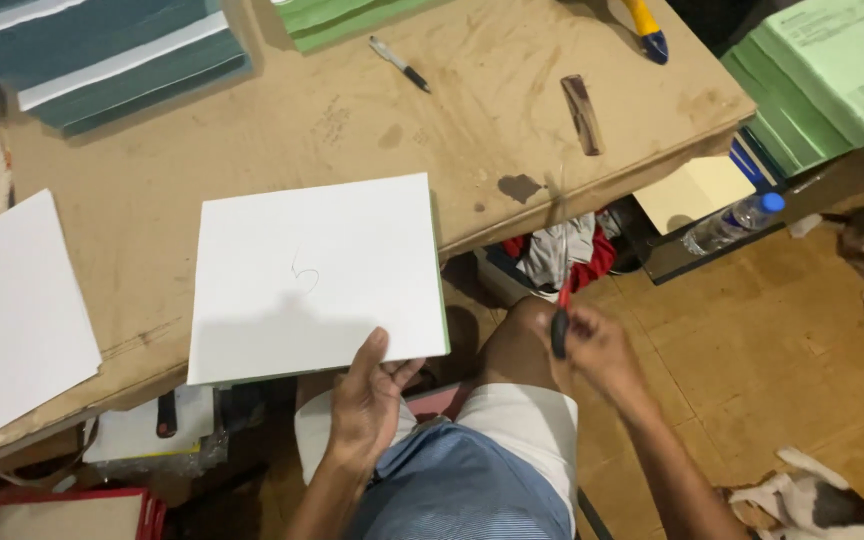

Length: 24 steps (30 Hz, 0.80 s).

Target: Trimming the edges of paper stacks and aligning sheets to assemble notepads using scissors.

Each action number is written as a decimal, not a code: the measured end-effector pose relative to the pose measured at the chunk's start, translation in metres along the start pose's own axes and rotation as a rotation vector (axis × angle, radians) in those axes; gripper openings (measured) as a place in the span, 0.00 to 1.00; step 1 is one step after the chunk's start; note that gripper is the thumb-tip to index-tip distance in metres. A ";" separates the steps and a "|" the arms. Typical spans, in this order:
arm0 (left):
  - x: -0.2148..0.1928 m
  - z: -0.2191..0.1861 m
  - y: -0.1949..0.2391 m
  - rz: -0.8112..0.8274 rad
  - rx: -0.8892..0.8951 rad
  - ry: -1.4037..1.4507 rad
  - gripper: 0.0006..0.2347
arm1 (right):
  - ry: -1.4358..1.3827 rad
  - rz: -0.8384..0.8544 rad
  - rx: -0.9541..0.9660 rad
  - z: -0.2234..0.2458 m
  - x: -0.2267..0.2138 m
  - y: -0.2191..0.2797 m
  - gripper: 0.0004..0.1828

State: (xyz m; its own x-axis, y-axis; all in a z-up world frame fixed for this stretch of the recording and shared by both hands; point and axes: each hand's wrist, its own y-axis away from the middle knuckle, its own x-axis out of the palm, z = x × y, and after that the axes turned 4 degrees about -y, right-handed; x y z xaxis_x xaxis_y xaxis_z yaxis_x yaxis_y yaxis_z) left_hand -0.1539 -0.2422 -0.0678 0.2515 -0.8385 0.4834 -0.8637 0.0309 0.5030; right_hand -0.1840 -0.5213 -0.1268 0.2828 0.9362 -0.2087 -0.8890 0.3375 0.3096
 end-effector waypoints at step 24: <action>0.017 0.062 -0.030 0.043 -0.061 0.068 0.03 | -0.652 0.667 0.101 -0.028 0.044 0.090 0.26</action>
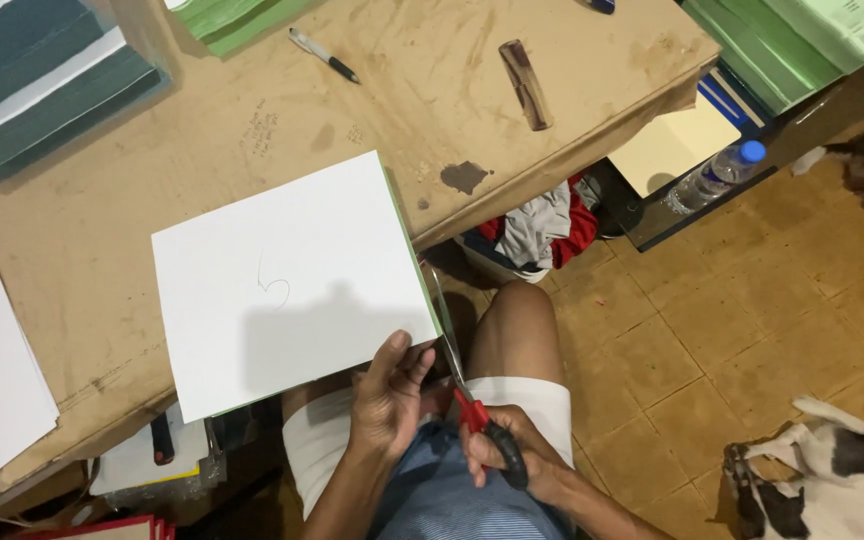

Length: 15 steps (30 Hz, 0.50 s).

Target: Trimming the edges of paper stacks and aligning sheets to assemble notepads using scissors.

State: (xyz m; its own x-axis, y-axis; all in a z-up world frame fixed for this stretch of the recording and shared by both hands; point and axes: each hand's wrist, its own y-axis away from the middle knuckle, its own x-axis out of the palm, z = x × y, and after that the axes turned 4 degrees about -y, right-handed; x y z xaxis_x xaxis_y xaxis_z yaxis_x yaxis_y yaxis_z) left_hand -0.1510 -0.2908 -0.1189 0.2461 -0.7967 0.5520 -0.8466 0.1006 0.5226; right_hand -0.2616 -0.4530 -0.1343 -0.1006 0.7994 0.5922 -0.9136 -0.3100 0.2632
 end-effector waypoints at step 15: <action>-0.012 0.012 -0.007 -0.020 -0.010 -0.036 0.06 | 0.099 -0.097 0.004 0.002 0.003 -0.003 0.18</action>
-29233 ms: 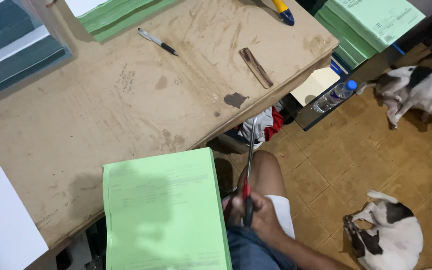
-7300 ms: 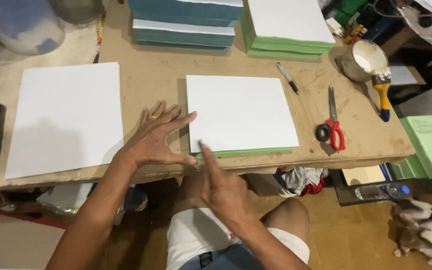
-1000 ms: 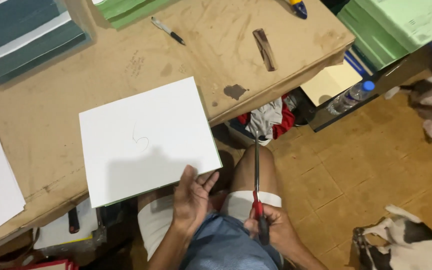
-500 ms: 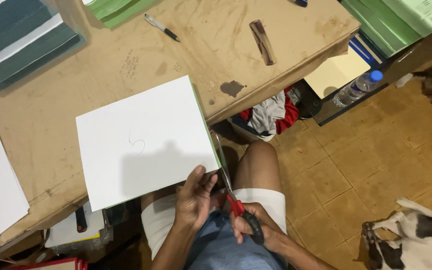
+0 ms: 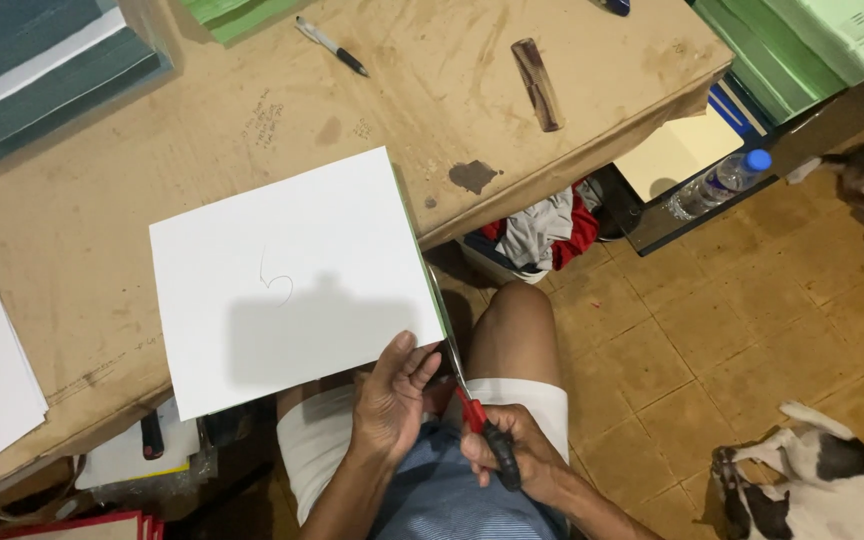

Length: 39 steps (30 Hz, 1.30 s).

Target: Trimming the edges of paper stacks and aligning sheets to assemble notepads using scissors.

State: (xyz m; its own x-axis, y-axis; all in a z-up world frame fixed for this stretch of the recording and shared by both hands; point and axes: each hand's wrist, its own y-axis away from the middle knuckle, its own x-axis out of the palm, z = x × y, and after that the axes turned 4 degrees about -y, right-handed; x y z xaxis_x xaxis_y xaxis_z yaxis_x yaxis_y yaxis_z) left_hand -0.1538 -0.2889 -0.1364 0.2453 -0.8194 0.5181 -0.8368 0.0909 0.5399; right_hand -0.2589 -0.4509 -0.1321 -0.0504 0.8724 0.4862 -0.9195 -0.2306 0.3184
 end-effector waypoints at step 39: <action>-0.012 -0.042 0.013 -0.158 0.125 -0.079 0.15 | -0.072 -0.135 0.207 -0.006 -0.005 0.012 0.18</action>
State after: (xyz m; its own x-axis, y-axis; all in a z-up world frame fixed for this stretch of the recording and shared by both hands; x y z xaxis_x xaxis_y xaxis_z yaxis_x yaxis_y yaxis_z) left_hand -0.1469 -0.2544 -0.1075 0.3434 -0.8602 0.3770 -0.8461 -0.1091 0.5217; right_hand -0.2723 -0.4552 -0.1355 0.1024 0.8700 0.4824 -0.8162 -0.2037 0.5406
